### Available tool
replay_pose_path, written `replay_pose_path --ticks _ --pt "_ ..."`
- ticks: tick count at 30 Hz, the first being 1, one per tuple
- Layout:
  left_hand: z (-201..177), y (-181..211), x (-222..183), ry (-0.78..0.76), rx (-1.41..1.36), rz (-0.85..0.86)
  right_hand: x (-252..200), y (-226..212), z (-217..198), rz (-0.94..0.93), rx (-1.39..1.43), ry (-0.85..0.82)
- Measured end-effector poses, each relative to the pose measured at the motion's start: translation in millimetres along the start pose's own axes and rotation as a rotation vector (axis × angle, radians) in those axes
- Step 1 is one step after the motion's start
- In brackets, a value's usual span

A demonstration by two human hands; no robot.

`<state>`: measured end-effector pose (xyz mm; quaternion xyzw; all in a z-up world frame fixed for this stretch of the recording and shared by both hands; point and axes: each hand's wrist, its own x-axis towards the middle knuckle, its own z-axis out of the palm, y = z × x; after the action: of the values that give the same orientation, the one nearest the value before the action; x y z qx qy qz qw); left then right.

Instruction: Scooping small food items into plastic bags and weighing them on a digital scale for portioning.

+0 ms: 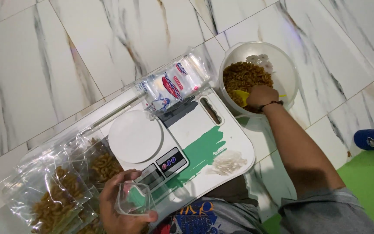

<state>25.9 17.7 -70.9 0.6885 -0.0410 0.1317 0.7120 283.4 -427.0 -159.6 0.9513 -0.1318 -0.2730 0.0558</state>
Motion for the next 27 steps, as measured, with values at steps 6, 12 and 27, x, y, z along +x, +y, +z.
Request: replay_pose_path --ticks 6,12,27 --pt "0 2 1 -0.016 0.159 0.01 1 25 -20 -0.004 -0.024 -0.03" --pt "3 3 1 -0.017 0.155 0.014 -13 34 -43 0.062 0.025 0.021" --pt "-2 1 -2 0.011 0.109 -0.049 -6 49 -45 0.072 0.184 -0.005"
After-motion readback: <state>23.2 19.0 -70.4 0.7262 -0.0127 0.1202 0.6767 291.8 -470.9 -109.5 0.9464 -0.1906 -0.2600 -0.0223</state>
